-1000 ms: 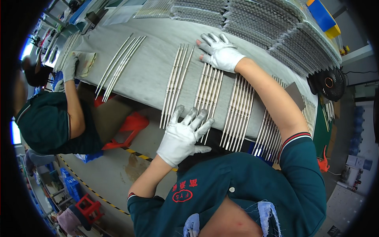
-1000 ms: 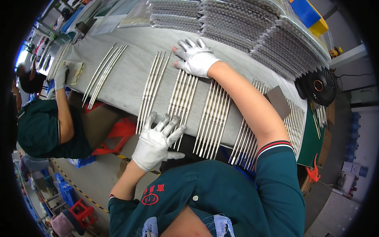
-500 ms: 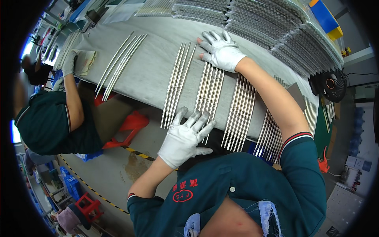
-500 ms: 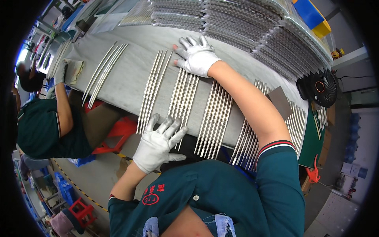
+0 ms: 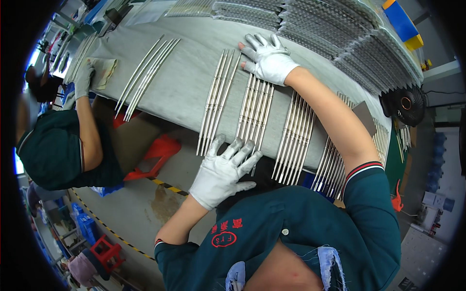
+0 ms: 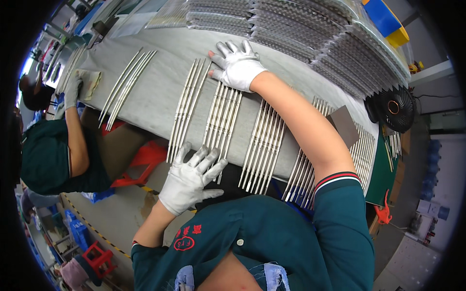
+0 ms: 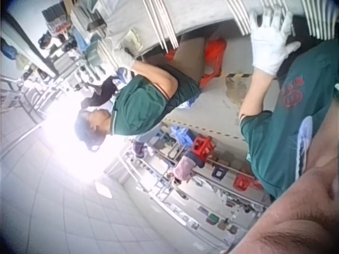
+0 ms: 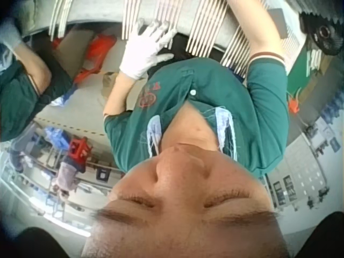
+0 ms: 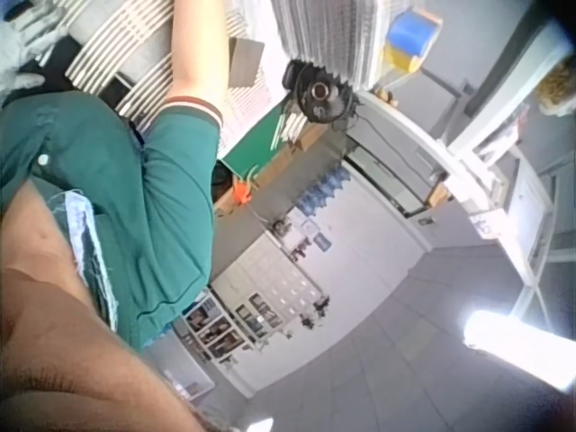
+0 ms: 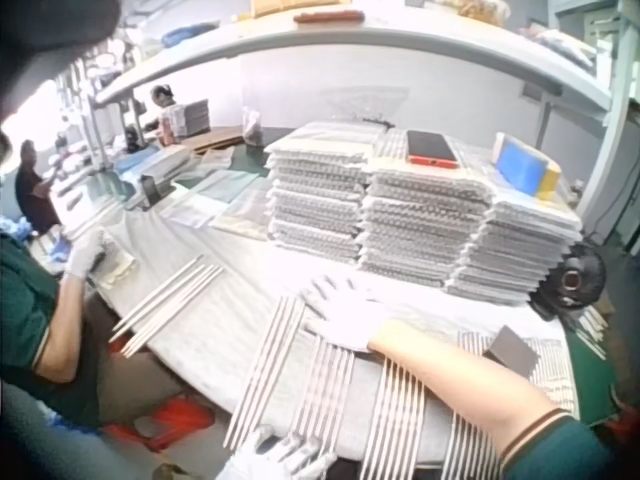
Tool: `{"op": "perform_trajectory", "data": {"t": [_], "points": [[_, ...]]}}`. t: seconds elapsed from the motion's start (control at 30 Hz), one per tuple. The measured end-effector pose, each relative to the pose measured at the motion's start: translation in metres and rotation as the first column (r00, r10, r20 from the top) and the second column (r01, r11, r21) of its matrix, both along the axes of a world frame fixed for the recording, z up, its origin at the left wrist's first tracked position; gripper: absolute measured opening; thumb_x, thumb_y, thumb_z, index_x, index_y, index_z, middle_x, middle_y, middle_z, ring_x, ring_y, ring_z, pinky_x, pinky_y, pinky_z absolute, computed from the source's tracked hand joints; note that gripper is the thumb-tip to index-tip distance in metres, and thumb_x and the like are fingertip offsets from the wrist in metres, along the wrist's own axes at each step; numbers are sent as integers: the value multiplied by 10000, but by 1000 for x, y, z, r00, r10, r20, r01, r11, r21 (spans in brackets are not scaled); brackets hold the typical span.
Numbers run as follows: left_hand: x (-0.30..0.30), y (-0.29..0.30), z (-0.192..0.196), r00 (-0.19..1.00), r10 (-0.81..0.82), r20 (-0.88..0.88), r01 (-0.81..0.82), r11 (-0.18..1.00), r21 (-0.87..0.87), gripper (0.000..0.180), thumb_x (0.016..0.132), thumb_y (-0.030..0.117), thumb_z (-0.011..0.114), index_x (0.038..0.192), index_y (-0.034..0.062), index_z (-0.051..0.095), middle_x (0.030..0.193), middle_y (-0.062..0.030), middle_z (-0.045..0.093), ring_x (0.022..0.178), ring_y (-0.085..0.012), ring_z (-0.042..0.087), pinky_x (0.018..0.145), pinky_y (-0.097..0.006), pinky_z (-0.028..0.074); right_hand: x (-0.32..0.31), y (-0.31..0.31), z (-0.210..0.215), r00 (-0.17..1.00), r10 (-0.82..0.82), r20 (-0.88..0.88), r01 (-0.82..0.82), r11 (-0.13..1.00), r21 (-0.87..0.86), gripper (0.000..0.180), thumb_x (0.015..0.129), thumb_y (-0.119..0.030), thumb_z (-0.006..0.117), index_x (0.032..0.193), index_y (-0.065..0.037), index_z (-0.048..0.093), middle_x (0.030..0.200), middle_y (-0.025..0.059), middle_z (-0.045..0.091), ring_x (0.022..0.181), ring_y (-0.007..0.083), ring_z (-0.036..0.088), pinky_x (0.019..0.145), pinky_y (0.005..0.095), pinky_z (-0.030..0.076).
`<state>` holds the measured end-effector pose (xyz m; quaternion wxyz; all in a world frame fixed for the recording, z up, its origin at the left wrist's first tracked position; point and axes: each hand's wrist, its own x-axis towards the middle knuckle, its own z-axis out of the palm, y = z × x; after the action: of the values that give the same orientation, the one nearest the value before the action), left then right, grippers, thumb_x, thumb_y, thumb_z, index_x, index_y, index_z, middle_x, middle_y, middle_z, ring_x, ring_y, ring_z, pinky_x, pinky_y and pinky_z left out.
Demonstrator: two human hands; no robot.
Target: The person arranges numerous thin metal rods in parallel rows on a white cloth-covered table. They use a rectangular block to press down and align the rods, ensuring they are straight and evenly spaced. The person repeatedly adjusts the rows and uses the block to smooth the arrangement.
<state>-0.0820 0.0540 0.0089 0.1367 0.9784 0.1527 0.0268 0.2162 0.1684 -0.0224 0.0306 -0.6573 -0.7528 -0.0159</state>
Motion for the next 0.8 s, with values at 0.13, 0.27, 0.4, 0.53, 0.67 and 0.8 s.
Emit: {"op": "perform_trajectory", "data": {"t": [0.13,0.27,0.4,0.53,0.67,0.8], "points": [[-7,3,4,999,40,-11,-40,999,33,778,752,523,759,1401,162,528,1407,-107,548,1290,-312,523,1158,-578,258,-12,10,1,1000,-9,-19,10,1000,7,718,998,-624,342,1543,-160,392,1610,171,311,1510,349,233,1204,588,104],[-2,0,4,1000,21,0,-21,1000,3,773,765,538,742,1407,165,525,1411,-106,541,1289,-298,521,1161,-564,263,-7,4,-1,999,-4,-48,4,1000,5,710,1000,-616,341,1542,-161,394,1611,174,310,1509,352,236,1204,589,106],[11,-6,0,998,-62,27,62,998,-10,771,796,574,699,1428,174,512,1412,-103,542,1294,-283,516,1162,-553,272,13,-11,-3,1000,0,17,0,1000,-7,687,1007,-594,340,1537,-162,403,1610,180,312,1512,358,227,1210,587,90],[21,-12,-4,990,-123,66,125,992,-20,753,810,566,693,1434,188,509,1396,-93,553,1301,-274,514,1153,-571,278,26,-30,3,999,-14,36,14,1000,-9,684,1007,-590,344,1530,-156,414,1604,181,322,1511,369,224,1212,589,93],[20,-11,-5,991,-119,68,121,993,-17,737,802,548,706,1424,199,518,1398,-91,554,1291,-279,519,1146,-573,282,29,-32,1,1000,-21,17,20,1000,10,683,1002,-589,362,1528,-158,418,1600,186,325,1508,373,231,1210,593,105],[5,-5,3,1000,-7,29,6,1000,27,748,748,500,768,1397,208,536,1383,-115,551,1276,-304,521,1140,-574,286,15,-19,-2,1000,-2,1,2,989,145,690,984,-592,416,1513,-150,436,1585,193,346,1493,383,259,1205,598,131]]}}
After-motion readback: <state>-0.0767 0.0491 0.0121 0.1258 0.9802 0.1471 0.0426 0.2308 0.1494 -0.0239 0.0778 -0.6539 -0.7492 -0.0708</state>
